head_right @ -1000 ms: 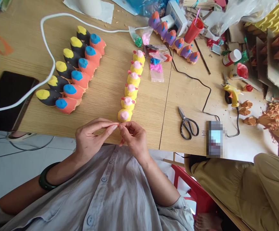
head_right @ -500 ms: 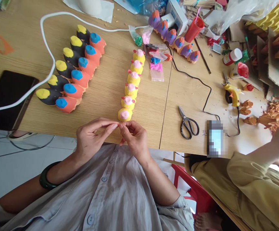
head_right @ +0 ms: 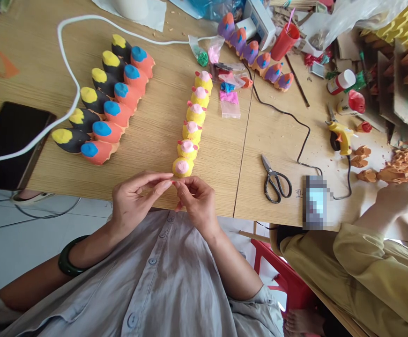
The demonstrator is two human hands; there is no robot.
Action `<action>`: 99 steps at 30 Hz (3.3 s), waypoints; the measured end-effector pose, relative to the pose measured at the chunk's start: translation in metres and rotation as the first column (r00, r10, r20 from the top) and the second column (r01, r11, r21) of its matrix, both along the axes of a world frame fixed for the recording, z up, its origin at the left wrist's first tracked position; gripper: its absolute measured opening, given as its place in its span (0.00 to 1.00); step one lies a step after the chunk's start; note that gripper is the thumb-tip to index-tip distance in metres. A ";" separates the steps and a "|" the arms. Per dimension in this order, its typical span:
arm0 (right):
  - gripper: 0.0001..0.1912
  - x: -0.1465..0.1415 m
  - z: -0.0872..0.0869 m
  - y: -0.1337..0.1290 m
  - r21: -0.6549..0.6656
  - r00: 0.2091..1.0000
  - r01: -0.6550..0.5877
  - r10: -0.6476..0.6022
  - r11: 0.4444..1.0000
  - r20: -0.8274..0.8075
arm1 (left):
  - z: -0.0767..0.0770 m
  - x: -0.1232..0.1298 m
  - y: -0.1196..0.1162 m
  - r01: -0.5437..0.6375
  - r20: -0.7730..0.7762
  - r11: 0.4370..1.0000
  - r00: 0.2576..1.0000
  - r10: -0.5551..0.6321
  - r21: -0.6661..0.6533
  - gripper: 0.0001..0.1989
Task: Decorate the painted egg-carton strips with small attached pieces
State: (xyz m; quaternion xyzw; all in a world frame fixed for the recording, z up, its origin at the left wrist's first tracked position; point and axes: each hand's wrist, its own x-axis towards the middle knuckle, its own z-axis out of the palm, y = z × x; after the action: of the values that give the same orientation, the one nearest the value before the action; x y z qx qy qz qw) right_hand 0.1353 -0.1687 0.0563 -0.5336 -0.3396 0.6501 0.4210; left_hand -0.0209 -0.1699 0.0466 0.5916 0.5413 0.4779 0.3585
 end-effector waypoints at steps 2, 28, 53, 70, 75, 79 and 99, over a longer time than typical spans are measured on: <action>0.21 0.000 -0.001 0.000 0.001 1.000 -0.013 0.013 1.000 -0.001 | -0.001 0.000 0.000 0.006 -0.022 1.000 1.000 -0.006 0.017 0.06; 0.20 0.000 -0.002 0.002 0.032 0.999 0.015 -0.014 0.999 -0.031 | -0.003 0.002 0.000 0.027 -0.050 0.993 0.999 -0.021 0.116 0.05; 0.15 0.022 -0.011 0.015 0.079 0.986 0.161 -0.163 0.984 0.022 | -0.018 -0.012 -0.003 -0.002 -0.021 1.000 1.000 0.001 -0.023 0.09; 0.22 0.029 -0.016 0.045 0.032 0.995 0.008 -0.011 0.999 0.099 | -0.034 0.006 0.018 0.022 -0.196 0.991 0.981 0.005 0.132 0.26; 0.22 0.027 -0.016 0.048 0.049 0.995 -0.029 0.025 0.998 0.096 | -0.034 0.006 0.020 0.025 -0.240 0.997 0.971 -0.007 0.070 0.26; 0.22 0.027 -0.017 0.049 0.053 0.992 -0.044 0.038 0.998 0.118 | -0.034 0.006 0.020 0.027 -0.254 0.998 0.967 -0.013 0.050 0.23; 0.19 0.026 -0.016 0.049 0.053 0.987 -0.065 0.056 0.996 0.150 | -0.034 0.006 0.020 0.026 -0.267 0.998 0.964 -0.009 0.059 0.23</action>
State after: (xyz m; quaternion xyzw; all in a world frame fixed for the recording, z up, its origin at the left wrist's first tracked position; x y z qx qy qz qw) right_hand 0.1611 -0.1196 0.0399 -0.5576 -0.4047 0.6109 0.3900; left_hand -0.0145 -0.1498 0.0123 0.6662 0.5642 0.4073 0.2682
